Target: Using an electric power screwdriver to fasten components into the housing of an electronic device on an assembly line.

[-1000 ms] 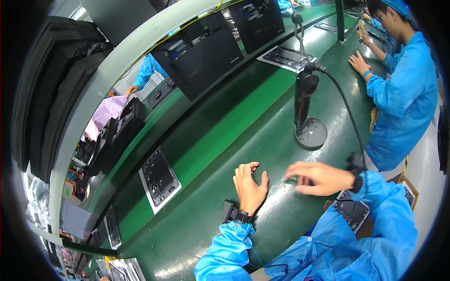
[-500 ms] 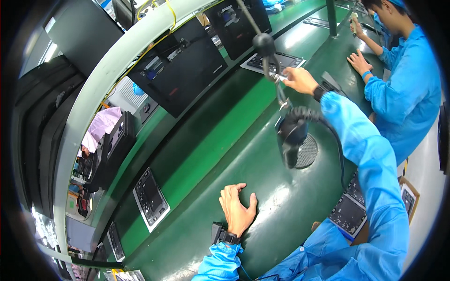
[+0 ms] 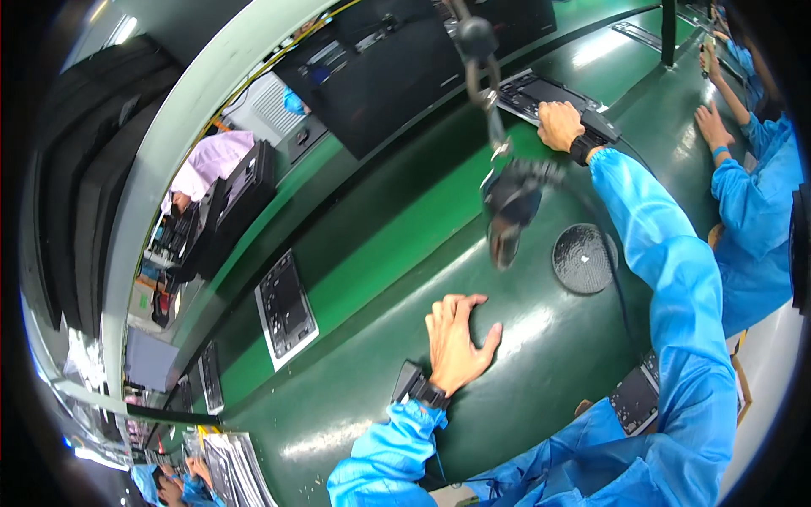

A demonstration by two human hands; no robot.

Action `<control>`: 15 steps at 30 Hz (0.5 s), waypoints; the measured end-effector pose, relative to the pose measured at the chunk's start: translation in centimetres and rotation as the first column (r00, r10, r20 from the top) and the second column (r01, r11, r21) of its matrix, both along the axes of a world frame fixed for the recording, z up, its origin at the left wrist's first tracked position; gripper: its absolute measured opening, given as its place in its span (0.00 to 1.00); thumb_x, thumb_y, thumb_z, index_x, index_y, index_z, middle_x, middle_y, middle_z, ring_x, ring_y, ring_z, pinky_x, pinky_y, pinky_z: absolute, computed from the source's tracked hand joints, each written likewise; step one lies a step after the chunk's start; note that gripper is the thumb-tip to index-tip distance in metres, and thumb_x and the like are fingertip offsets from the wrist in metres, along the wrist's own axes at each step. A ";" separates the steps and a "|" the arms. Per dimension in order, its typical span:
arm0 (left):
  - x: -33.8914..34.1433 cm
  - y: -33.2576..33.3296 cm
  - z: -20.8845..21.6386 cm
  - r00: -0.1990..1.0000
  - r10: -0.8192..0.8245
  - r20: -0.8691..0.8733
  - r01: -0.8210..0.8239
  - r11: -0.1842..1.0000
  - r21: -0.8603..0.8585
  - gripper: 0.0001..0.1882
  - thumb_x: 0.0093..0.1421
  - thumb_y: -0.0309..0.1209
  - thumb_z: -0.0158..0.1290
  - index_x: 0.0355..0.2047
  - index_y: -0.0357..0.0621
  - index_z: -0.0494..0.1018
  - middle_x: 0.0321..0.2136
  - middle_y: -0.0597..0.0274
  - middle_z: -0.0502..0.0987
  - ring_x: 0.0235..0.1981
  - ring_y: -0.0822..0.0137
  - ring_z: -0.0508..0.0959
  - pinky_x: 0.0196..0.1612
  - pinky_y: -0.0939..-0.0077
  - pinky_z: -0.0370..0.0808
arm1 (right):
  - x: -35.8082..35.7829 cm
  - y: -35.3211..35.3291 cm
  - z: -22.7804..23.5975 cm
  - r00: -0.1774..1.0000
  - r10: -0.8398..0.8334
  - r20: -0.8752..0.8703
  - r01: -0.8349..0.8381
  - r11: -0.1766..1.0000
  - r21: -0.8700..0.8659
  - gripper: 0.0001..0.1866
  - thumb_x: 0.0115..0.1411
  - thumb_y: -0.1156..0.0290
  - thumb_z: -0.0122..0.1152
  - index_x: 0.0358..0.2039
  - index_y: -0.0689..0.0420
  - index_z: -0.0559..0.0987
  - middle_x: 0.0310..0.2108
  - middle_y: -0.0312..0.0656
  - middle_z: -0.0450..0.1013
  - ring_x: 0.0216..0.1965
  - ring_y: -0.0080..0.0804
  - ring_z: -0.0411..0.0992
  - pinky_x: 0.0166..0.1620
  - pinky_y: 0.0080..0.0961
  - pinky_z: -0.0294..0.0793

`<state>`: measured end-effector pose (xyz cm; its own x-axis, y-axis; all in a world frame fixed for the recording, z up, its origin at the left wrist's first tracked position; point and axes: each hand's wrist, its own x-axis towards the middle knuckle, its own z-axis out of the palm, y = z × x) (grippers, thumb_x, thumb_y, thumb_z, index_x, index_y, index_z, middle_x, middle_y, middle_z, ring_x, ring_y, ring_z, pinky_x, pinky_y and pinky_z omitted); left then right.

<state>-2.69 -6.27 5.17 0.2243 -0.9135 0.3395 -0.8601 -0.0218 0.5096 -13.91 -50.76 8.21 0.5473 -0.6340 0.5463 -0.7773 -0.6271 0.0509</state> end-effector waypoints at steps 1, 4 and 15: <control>0.1 -0.5 -0.2 1.000 -0.016 -0.014 0.015 1.000 -0.013 0.26 0.55 0.39 0.63 0.52 0.45 0.73 0.42 0.55 0.71 0.46 0.57 0.69 0.50 0.62 0.62 | 0.4 1.8 0.7 1.000 0.031 -0.001 -0.030 0.994 0.100 0.11 0.49 0.67 0.65 0.30 0.61 0.81 0.33 0.57 0.80 0.36 0.54 0.81 0.41 0.46 0.77; 1.5 -1.3 -1.1 0.984 -0.006 -0.176 0.004 1.000 -0.009 0.23 0.64 0.42 0.57 0.56 0.44 0.72 0.46 0.54 0.75 0.50 0.60 0.73 0.53 0.64 0.63 | 1.5 10.8 3.6 0.927 0.310 0.211 -0.347 0.923 0.168 0.11 0.51 0.69 0.63 0.29 0.65 0.80 0.30 0.58 0.79 0.36 0.60 0.79 0.40 0.50 0.78; 1.1 -10.0 -1.3 0.091 -0.097 -0.991 -0.326 0.937 -0.122 0.13 0.68 0.26 0.44 0.49 0.30 0.65 0.45 0.44 0.78 0.42 0.51 0.84 0.46 0.57 0.84 | 0.3 21.1 3.7 0.637 0.455 0.622 -0.713 0.043 0.699 0.13 0.66 0.64 0.61 0.39 0.63 0.84 0.32 0.38 0.80 0.33 0.19 0.76 0.39 0.19 0.76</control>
<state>-1.59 -16.32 3.83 0.6379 -0.7645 -0.0927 0.4079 0.2334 0.8827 -13.59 -29.71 11.95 0.9603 -0.2645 0.0893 -0.0333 -0.4260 -0.9041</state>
